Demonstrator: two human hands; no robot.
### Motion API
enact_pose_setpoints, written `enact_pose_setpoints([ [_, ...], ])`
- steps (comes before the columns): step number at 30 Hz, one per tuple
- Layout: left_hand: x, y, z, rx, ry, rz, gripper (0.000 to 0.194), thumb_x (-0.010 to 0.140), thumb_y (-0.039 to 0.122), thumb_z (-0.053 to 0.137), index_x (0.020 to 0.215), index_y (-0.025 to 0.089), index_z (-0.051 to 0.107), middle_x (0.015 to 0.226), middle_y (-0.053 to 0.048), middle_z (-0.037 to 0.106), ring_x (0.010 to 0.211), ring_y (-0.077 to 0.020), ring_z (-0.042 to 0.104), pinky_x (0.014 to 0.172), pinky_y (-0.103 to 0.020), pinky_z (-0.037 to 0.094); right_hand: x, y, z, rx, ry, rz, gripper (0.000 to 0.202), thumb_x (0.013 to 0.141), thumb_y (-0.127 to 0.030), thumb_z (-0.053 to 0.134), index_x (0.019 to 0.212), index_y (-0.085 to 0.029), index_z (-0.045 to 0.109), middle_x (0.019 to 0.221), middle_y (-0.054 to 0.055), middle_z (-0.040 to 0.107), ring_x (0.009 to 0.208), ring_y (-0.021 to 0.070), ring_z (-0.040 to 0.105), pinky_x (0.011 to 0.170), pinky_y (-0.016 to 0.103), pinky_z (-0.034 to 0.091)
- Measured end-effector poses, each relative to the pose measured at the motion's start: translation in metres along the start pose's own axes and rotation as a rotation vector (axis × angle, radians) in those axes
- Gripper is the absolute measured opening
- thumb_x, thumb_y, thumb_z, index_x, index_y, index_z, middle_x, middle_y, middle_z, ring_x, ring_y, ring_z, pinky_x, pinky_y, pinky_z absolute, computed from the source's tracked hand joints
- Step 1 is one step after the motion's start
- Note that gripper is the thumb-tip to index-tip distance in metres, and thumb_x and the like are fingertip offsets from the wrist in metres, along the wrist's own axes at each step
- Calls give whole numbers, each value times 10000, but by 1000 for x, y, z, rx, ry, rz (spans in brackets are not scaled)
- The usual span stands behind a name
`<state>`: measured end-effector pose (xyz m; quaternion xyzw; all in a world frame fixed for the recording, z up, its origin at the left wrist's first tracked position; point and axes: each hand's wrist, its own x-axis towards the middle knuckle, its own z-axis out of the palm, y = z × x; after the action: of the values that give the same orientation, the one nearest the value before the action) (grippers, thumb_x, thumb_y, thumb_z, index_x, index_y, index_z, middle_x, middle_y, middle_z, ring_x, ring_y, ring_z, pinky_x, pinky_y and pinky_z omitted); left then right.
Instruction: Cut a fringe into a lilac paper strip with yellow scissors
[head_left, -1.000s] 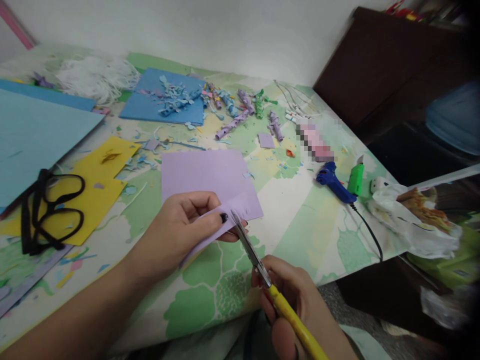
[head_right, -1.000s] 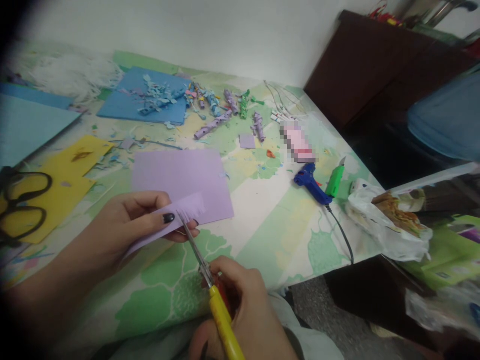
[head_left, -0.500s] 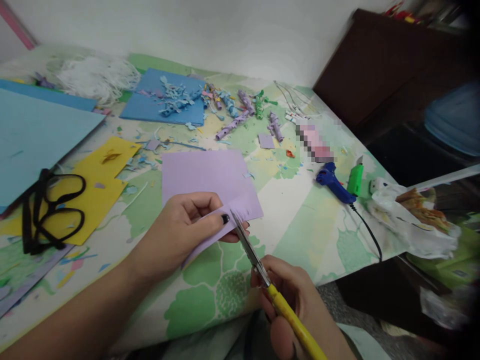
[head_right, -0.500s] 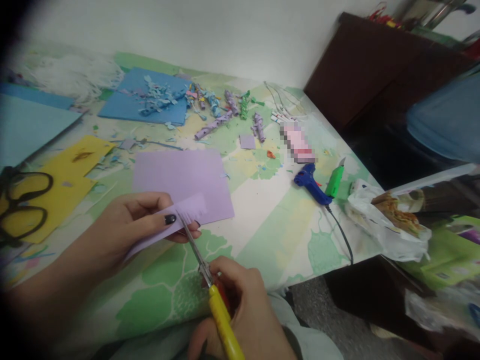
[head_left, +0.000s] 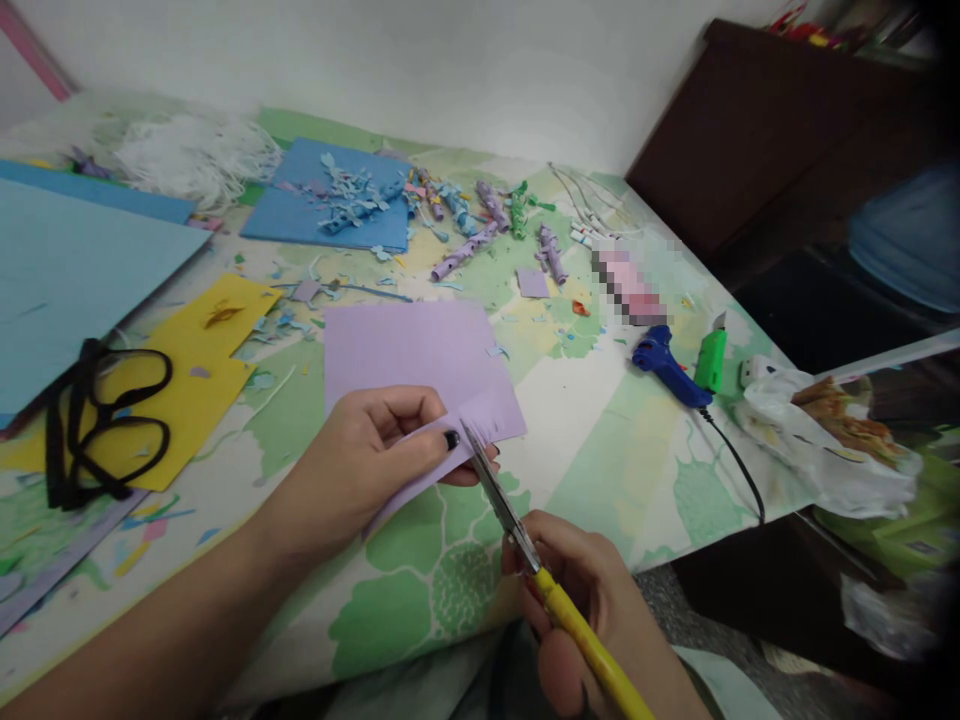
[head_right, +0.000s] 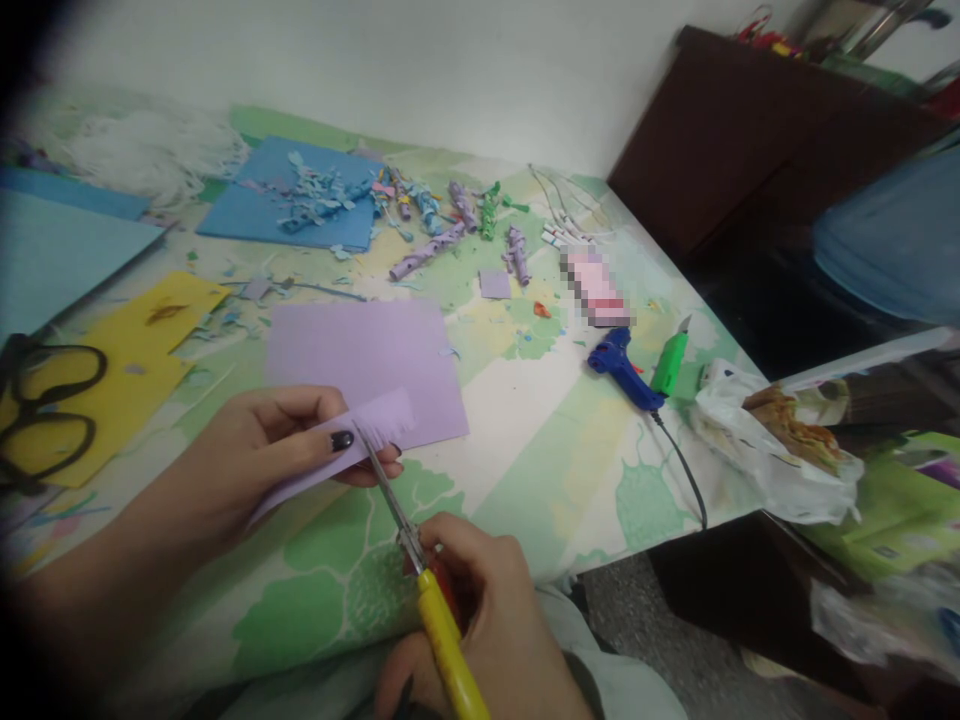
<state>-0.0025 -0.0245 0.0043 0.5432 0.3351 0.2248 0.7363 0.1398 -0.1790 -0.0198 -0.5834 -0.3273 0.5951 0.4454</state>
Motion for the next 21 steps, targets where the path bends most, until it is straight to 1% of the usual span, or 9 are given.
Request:
enact_pose_setpoints([
  [3,0,0,0,-13,-6,0,211,822,218,642,621,160,609,742,-31,760,742,-166,729,693,-229,589,1,1,1,21,8,12,756,382,-861,653,699,-189,512,517,-96,284,463,71,222,385,223,127],
  [7,0,0,0,-12,-7,2,210,827,205,635,623,160,616,744,-30,763,744,-164,731,694,-222,588,2,2,2,1,83,27,808,317,-889,627,697,-183,529,509,-92,312,451,70,237,367,217,138],
  [13,-1,-1,0,4,-3,-6,208,827,212,636,626,164,616,746,-29,766,748,-168,734,686,-217,585,3,0,3,-9,90,29,781,327,-875,660,671,-188,524,474,-101,278,438,71,235,356,209,141],
  [16,0,-1,-1,3,-10,-1,206,832,212,632,632,166,616,758,-30,770,752,-167,734,690,-216,584,3,0,5,-8,124,18,799,301,-889,646,675,-193,525,469,-97,301,431,73,240,351,206,156],
  [18,0,-1,-1,10,-7,-5,209,830,207,632,627,165,613,757,-30,770,754,-167,735,686,-212,583,3,0,5,-14,123,21,802,295,-892,646,668,-191,535,468,-94,303,429,75,240,348,207,160],
  [21,1,-1,0,7,-9,-3,211,834,189,622,624,166,614,760,-27,773,745,-163,735,678,-208,583,3,-1,4,-38,138,18,769,312,-848,712,670,-185,555,464,-95,298,431,76,232,349,202,165],
])
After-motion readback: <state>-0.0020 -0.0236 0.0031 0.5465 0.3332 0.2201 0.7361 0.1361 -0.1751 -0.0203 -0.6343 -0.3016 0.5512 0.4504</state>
